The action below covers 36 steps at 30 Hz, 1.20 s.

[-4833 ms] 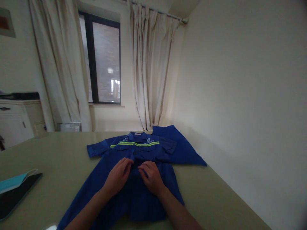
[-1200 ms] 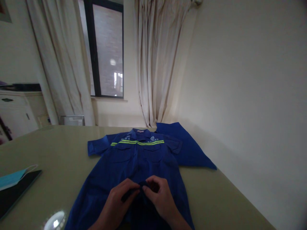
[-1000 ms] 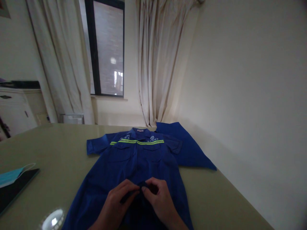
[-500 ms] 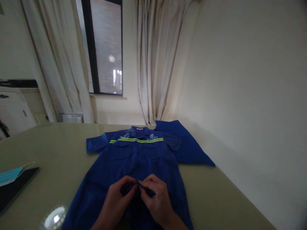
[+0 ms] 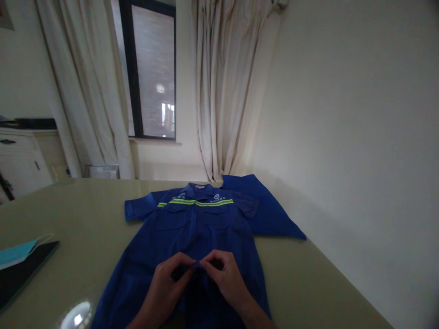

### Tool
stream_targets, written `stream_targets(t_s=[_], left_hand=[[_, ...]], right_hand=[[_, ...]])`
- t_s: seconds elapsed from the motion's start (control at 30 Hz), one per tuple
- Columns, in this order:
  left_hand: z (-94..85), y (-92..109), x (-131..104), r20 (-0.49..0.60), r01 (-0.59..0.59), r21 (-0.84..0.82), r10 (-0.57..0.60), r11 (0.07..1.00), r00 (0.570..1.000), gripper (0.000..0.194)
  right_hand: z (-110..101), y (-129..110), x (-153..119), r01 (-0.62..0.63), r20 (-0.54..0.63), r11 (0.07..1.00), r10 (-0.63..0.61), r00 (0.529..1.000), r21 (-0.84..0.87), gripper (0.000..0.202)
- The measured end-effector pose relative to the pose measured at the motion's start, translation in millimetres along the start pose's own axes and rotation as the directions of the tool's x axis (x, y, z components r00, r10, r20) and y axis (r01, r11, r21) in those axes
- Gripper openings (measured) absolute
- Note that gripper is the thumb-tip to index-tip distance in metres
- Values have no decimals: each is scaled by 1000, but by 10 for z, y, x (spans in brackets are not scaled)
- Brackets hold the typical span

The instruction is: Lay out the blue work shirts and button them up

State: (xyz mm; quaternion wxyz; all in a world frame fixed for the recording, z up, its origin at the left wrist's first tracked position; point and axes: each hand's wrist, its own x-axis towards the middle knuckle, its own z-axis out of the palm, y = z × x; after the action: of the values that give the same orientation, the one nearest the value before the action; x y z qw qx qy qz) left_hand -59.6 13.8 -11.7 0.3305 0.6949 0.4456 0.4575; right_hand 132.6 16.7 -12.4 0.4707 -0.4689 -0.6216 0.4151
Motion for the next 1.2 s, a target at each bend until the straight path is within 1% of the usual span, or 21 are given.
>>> stream_targets(t_s=[0.1,0.2,0.3,0.4,0.47,0.57,0.63,0.7,0.77,0.87,0.93,1.03,1.13,1.2], left_hand=[[40,-83,-10,-13,30,-36,-31,999,999,15],[97,-182,-19,-25,113,-98,-116,989,993,15],[129,-230,-8,-34,175,-202,-186,964,982,19],[115,-202,26,-31,195,-266,-211,944,977,30],[91,-151,49,-31,204,-247,-218,947,975,34],[65,-58,61,-41,216,-210,-229,954,972,41],[63,-10,53,-33,217,-204,-228,955,973,45],[69,9,41,1,208,-166,-211,964,978,45],[77,-5,34,39,206,-110,-202,972,979,42],[83,-67,40,15,230,-97,-230,968,973,43],[82,-116,50,6,245,-117,-246,962,969,44],[76,-184,70,31,264,-166,-263,950,964,44],[64,-233,83,53,291,-253,-287,923,957,45],[53,-239,82,74,285,-271,-275,919,959,43]], right_hand=[[15,94,-11,-30,-47,999,29,998,-22,31],[29,166,-38,-44,-102,997,37,994,-69,25],[48,151,-52,-48,-87,996,41,995,-78,20],[61,40,-52,0,-40,998,-2,999,-66,15],[55,-50,-49,37,-27,997,-39,999,-71,13],[36,-136,-55,85,-47,988,-92,995,-128,11],[33,-145,-70,132,-56,974,-144,988,-187,10],[46,-128,-90,184,-47,950,-201,978,-251,10],[67,-105,-109,229,-32,920,-252,967,-317,10],[85,-89,-120,254,-27,898,-282,959,-360,10],[84,-89,-117,247,-29,904,-274,961,-349,10],[79,-92,-117,250,-15,903,-272,962,-350,9],[88,-96,-138,287,12,880,-306,952,-378,10],[99,-106,-158,317,25,864,-334,942,-391,12]])
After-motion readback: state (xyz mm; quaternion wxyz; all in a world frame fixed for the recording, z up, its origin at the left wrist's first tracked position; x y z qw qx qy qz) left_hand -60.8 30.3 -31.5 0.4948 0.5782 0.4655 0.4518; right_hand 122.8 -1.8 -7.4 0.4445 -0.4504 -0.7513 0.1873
